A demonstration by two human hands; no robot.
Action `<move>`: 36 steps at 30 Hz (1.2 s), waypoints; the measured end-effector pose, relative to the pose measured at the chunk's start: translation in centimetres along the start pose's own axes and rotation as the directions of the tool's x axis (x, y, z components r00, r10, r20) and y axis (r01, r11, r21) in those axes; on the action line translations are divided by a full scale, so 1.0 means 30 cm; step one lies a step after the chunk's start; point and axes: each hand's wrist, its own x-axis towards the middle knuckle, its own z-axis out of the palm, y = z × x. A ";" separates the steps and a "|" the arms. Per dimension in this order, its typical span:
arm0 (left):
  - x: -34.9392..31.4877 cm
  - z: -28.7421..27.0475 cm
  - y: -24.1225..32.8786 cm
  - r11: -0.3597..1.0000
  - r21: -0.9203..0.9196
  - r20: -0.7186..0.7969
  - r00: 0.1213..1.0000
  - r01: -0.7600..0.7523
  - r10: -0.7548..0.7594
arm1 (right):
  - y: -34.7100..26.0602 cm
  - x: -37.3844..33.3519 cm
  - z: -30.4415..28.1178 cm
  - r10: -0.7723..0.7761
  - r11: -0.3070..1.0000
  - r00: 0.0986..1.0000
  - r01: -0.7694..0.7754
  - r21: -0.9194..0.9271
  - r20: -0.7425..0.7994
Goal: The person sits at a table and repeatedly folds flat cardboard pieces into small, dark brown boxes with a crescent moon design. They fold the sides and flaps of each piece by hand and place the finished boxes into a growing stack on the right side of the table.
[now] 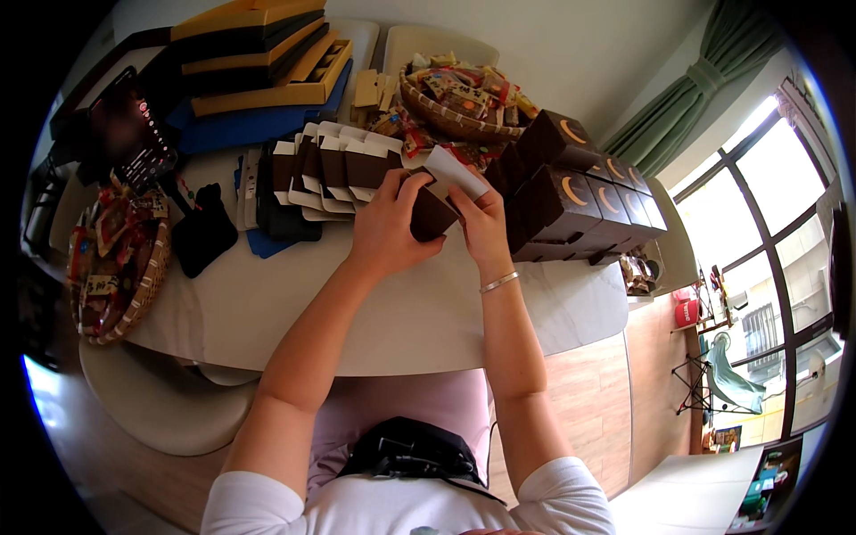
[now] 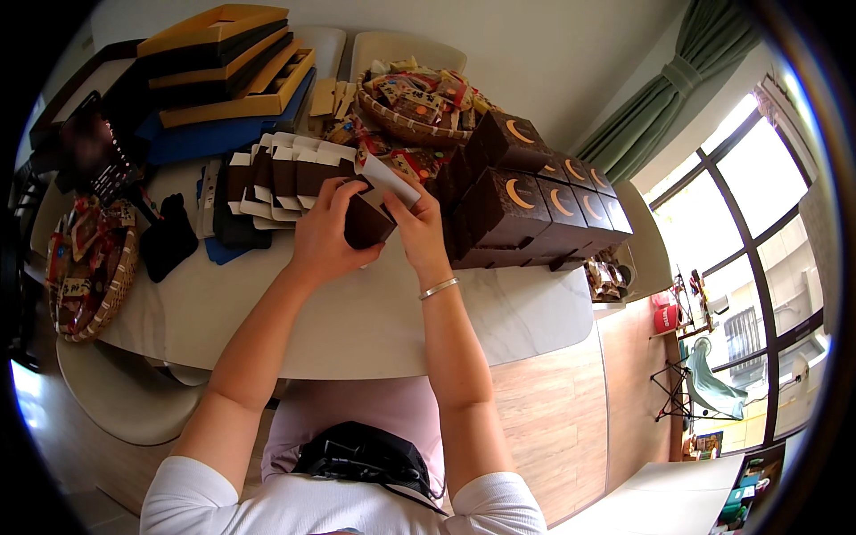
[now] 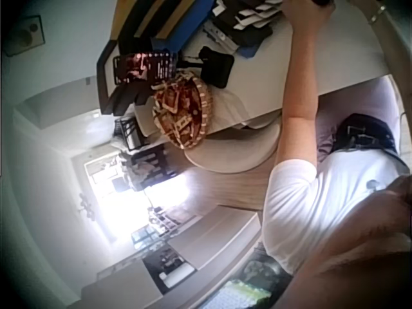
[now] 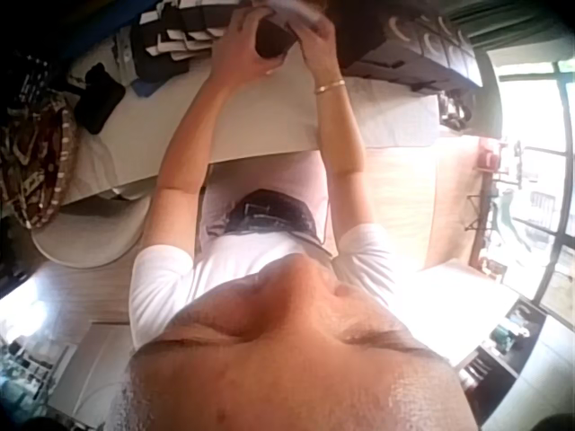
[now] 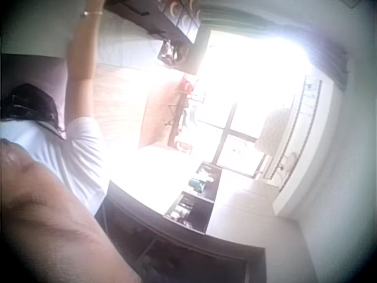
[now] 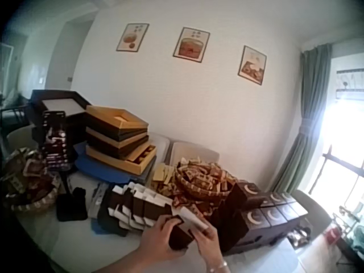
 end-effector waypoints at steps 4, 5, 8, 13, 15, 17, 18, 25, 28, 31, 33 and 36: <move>0.001 -0.001 0.000 1.000 0.010 0.008 1.000 0.015 -0.015 | -0.016 -0.004 0.014 -0.001 1.000 1.000 0.002 -0.031 0.021; 0.000 -0.003 0.003 1.000 0.018 0.003 1.000 0.024 -0.024 | -0.023 -0.007 0.022 -0.013 1.000 0.999 0.013 -0.020 0.030; 0.000 -0.007 0.011 0.999 0.034 -0.006 0.999 0.037 -0.037 | -0.041 -0.011 0.030 -0.027 0.999 0.997 0.024 0.042 0.073; -0.005 0.003 0.000 0.999 0.044 -0.035 0.999 0.032 -0.031 | -0.034 -0.010 0.042 -0.091 0.985 0.995 0.094 -0.145 0.025; -0.007 -0.003 -0.006 0.999 0.036 -0.075 0.997 -0.001 0.004 | -0.015 -0.009 0.045 -0.120 0.973 0.993 0.121 -0.198 0.013; -0.002 -0.001 0.002 1.000 0.022 -0.088 0.996 -0.015 0.017 | -0.009 -0.004 0.035 -0.159 0.953 0.987 0.151 -0.262 -0.008; 0.000 -0.001 0.006 1.000 0.018 -0.082 0.997 -0.008 0.010 | -0.007 -0.003 0.033 -0.182 0.949 0.983 0.173 -0.265 -0.011; 0.000 0.006 -0.005 0.998 0.064 -0.079 0.997 0.020 -0.015 | 0.011 0.000 0.042 -0.242 0.903 0.970 0.218 -0.370 -0.018; 0.004 0.003 -0.002 0.994 0.104 -0.052 0.998 0.025 -0.019 | 0.014 0.000 0.041 -0.272 0.863 0.962 0.248 -0.440 0.010; 0.004 0.003 -0.002 0.994 0.105 -0.041 0.999 0.036 -0.031 | 0.007 -0.003 0.051 -0.328 0.795 0.944 0.299 -0.528 0.041; 0.003 0.003 -0.005 0.994 0.108 -0.054 0.998 0.018 -0.012 | -0.005 -0.007 0.061 -0.343 0.766 0.938 0.312 -0.562 0.052; 0.006 0.009 -0.004 0.994 0.106 -0.077 0.997 -0.009 0.017 | -0.014 -0.009 0.056 -0.388 0.708 0.917 0.359 -0.608 0.090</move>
